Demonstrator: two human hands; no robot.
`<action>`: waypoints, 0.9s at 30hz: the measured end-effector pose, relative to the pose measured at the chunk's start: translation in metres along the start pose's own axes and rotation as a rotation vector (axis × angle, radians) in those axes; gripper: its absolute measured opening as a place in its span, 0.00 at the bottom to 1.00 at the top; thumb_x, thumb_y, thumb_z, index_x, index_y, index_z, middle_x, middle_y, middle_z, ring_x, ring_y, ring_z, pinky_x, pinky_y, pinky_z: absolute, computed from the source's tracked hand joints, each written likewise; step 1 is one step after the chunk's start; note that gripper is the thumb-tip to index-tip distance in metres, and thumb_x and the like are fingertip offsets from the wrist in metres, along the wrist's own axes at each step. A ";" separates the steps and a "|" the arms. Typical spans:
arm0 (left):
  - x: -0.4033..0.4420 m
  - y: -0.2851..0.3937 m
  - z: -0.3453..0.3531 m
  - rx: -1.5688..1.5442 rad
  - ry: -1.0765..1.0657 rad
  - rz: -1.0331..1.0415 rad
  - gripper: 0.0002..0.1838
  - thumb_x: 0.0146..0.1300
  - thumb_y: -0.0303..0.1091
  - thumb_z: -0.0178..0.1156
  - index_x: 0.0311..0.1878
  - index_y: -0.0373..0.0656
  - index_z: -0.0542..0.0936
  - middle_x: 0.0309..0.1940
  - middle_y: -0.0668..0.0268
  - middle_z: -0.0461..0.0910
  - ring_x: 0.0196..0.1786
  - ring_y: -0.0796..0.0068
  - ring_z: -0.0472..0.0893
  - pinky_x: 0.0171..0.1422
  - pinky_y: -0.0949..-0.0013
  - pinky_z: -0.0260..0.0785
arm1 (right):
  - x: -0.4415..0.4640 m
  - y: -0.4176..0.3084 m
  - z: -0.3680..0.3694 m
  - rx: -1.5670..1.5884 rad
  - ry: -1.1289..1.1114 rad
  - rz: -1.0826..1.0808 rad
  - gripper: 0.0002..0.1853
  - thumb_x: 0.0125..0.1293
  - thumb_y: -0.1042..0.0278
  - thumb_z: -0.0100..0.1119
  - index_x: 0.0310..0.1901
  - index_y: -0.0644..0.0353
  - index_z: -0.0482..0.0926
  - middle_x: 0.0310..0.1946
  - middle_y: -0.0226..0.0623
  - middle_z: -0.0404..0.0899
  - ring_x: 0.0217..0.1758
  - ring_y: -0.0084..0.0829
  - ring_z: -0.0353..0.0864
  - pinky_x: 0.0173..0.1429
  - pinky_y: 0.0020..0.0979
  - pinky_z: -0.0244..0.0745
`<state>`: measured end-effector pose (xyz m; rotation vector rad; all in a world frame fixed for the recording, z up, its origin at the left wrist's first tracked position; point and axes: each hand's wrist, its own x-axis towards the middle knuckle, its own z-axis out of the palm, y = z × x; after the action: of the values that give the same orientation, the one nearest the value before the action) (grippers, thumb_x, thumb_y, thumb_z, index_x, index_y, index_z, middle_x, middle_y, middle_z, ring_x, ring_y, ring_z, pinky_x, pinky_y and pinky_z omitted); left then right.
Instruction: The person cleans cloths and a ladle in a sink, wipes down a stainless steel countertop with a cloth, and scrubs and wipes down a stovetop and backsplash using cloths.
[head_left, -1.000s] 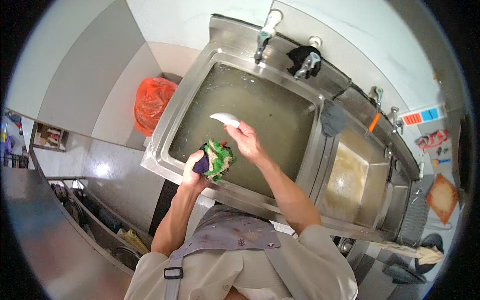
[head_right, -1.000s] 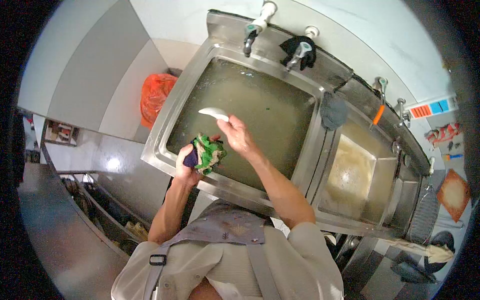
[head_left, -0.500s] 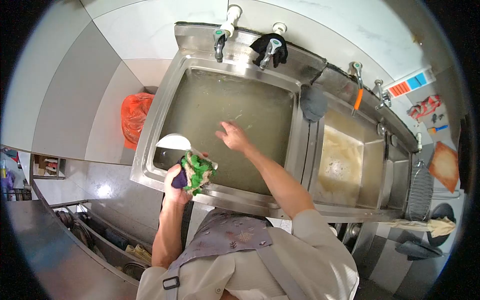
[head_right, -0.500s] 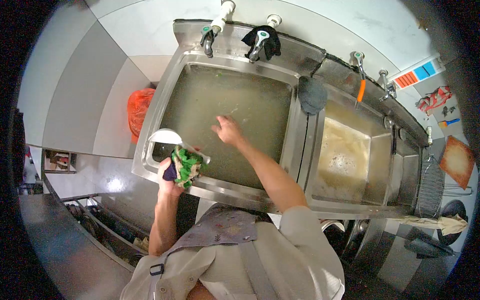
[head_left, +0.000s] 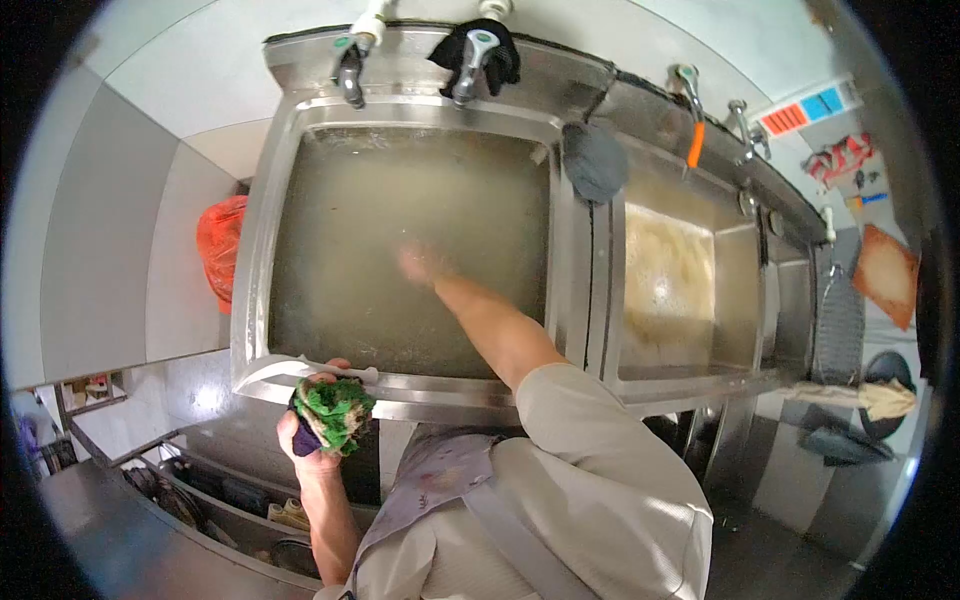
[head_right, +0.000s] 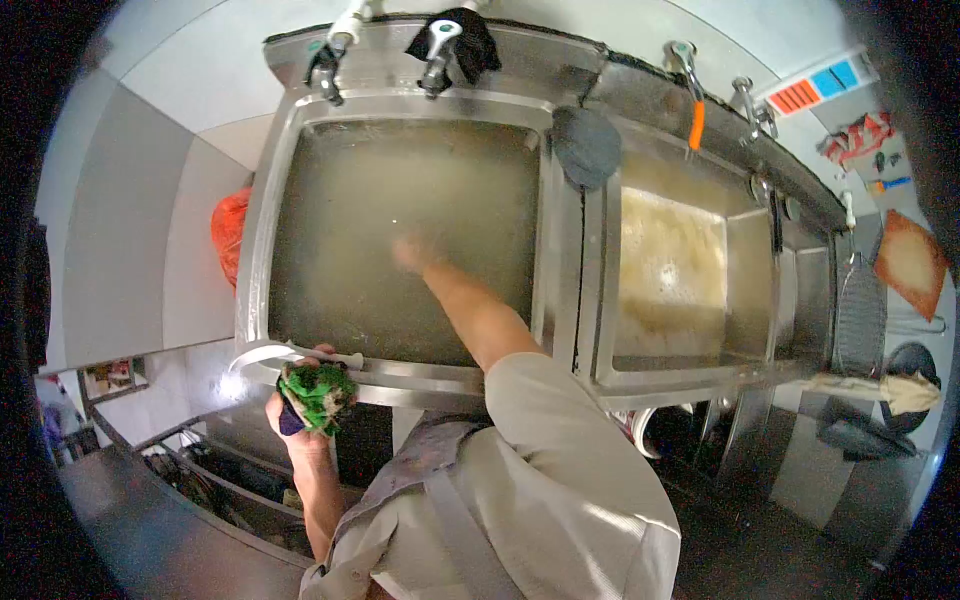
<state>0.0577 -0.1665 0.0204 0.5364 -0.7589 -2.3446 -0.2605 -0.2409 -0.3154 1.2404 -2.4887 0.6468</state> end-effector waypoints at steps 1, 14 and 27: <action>-0.002 0.002 -0.003 0.052 0.064 -0.007 0.36 0.57 0.58 0.59 0.56 0.31 0.80 0.65 0.42 0.69 0.50 0.48 0.84 0.51 0.47 0.84 | 0.014 0.004 -0.023 0.146 -0.420 -0.045 0.12 0.66 0.67 0.54 0.46 0.60 0.84 0.47 0.43 0.85 0.45 0.44 0.82 0.55 0.50 0.77; 0.008 0.002 -0.004 0.079 0.094 -0.089 0.36 0.57 0.58 0.61 0.58 0.35 0.80 0.64 0.41 0.70 0.54 0.45 0.83 0.48 0.43 0.83 | -0.008 -0.012 -0.019 0.336 -0.621 -0.051 0.15 0.69 0.62 0.55 0.50 0.61 0.83 0.49 0.50 0.83 0.54 0.47 0.83 0.59 0.48 0.77; 0.019 0.009 0.000 -0.117 0.039 -0.095 0.28 0.63 0.51 0.56 0.53 0.35 0.83 0.63 0.44 0.72 0.49 0.42 0.83 0.44 0.42 0.83 | 0.060 0.028 -0.244 0.862 -0.530 0.422 0.12 0.62 0.71 0.64 0.48 0.59 0.82 0.40 0.37 0.84 0.42 0.35 0.85 0.46 0.36 0.79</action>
<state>0.0476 -0.1845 0.0230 0.5773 -0.5863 -2.4406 -0.3055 -0.1429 -0.0872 1.2332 -3.0597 1.8575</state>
